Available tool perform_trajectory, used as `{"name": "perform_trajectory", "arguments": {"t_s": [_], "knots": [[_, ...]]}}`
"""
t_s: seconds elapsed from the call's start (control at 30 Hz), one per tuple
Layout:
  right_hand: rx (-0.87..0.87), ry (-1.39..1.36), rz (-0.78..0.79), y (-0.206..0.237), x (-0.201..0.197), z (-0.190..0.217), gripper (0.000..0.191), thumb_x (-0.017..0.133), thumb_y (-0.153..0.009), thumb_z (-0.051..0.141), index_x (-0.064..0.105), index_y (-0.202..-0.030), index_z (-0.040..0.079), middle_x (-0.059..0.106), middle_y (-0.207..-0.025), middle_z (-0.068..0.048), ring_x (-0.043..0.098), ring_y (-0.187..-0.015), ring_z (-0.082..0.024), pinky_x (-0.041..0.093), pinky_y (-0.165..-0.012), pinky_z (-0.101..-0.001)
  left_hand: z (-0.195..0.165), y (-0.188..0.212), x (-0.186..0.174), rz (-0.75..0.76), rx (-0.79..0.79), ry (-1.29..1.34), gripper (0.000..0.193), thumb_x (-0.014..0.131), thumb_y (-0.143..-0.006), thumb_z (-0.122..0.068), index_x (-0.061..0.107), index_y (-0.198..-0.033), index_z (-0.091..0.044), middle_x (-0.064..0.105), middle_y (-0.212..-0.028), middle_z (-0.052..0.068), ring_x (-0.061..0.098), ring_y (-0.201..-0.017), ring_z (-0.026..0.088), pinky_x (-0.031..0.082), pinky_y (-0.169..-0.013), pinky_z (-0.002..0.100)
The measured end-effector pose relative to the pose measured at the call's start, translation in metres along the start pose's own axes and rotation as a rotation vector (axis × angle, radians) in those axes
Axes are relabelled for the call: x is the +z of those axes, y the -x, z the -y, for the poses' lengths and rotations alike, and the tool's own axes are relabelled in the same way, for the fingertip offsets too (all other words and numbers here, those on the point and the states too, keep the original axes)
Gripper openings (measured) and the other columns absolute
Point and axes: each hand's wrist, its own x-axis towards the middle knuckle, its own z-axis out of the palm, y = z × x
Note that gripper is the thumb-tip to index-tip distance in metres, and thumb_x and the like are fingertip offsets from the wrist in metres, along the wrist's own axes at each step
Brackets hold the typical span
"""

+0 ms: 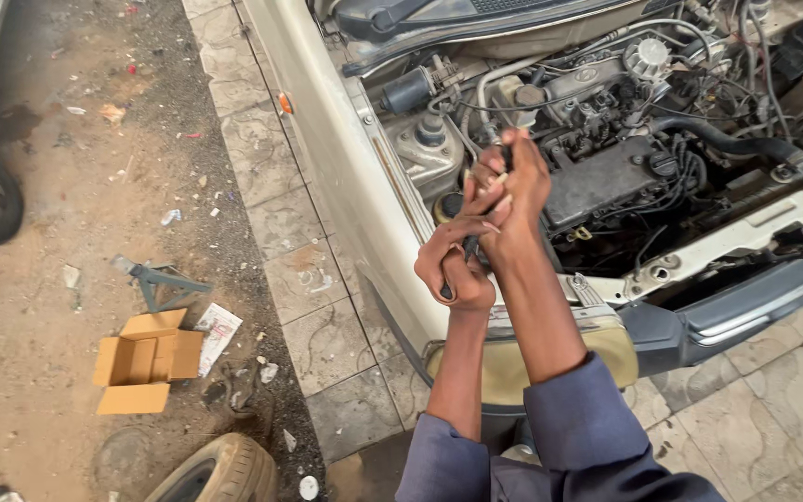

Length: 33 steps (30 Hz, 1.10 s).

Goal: The person works on a car engine with the hood open, using a wrench to tighten bolts on the engine block and the hood hinge. The person also handles a black rubber hose, manipulating it with their hands and the wrench.

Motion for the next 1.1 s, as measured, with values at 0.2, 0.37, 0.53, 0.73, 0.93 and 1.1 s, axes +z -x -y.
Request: {"name": "perform_trajectory", "arguments": {"t_s": [0.2, 0.37, 0.53, 0.73, 0.93, 1.1], "knots": [[-0.214, -0.003, -0.276, 0.033, 0.001, 0.005, 0.017, 0.053, -0.107, 0.032, 0.051, -0.097, 0.018, 0.049, -0.076, 0.002, 0.043, -0.057, -0.013, 0.048, -0.059, -0.0347, 0.023, -0.026, -0.027, 0.178, -0.291, 0.297, 0.030, 0.034, -0.091, 0.000, 0.061, -0.085, 0.011, 0.069, -0.082, 0.026, 0.075, -0.085, 0.043, 0.056, -0.093, 0.058], [-0.271, -0.110, -0.039, 0.043, 0.000, 0.013, 0.017, 0.051, -0.109, 0.034, 0.049, -0.104, 0.018, 0.053, -0.089, -0.001, 0.049, -0.074, -0.016, 0.051, -0.080, -0.0415, 0.040, -0.041, -0.031, 0.272, -0.351, 0.555, 0.026, 0.035, -0.085, 0.003, 0.060, -0.087, 0.011, 0.066, -0.082, 0.024, 0.073, -0.096, 0.047, 0.043, -0.121, 0.060], [-0.275, 0.013, -0.007, 0.029, -0.008, 0.020, 0.015, 0.048, -0.110, 0.031, 0.050, -0.107, 0.017, 0.056, -0.093, -0.002, 0.056, -0.080, -0.018, 0.052, -0.077, -0.0421, 0.048, -0.045, -0.032, 0.346, -0.329, 0.378, 0.026, 0.036, -0.087, 0.005, 0.062, -0.089, 0.012, 0.068, -0.089, 0.025, 0.071, -0.091, 0.041, 0.047, -0.111, 0.052], [-0.271, 0.112, -0.031, 0.018, -0.018, 0.030, 0.015, 0.045, -0.115, 0.026, 0.051, -0.110, 0.014, 0.057, -0.093, -0.004, 0.056, -0.079, -0.018, 0.045, -0.058, -0.0365, 0.052, -0.039, -0.030, 0.337, -0.492, 0.489, 0.029, 0.037, -0.097, 0.001, 0.064, -0.100, 0.013, 0.069, -0.101, 0.022, 0.071, -0.102, 0.036, 0.054, -0.103, 0.045], [-0.157, -0.065, -0.009, 0.016, -0.012, 0.038, 0.009, 0.042, -0.109, 0.020, 0.049, -0.107, 0.014, 0.057, -0.090, -0.005, 0.055, -0.074, -0.018, 0.052, -0.066, -0.0381, 0.045, -0.049, -0.024, 0.371, -0.383, 0.394, 0.034, 0.039, -0.097, -0.001, 0.066, -0.109, 0.015, 0.070, -0.113, 0.025, 0.072, -0.110, 0.036, 0.054, -0.108, 0.046], [-0.284, -0.035, 0.193, 0.037, 0.029, 0.050, 0.007, 0.043, -0.120, 0.014, 0.047, -0.119, 0.008, 0.057, -0.099, -0.009, 0.054, -0.083, -0.021, 0.050, -0.076, -0.0416, 0.013, -0.071, -0.014, 0.376, -0.386, 0.336, 0.042, 0.035, -0.093, -0.002, 0.065, -0.118, 0.012, 0.072, -0.117, 0.025, 0.073, -0.108, 0.033, 0.054, -0.108, 0.046]]}}
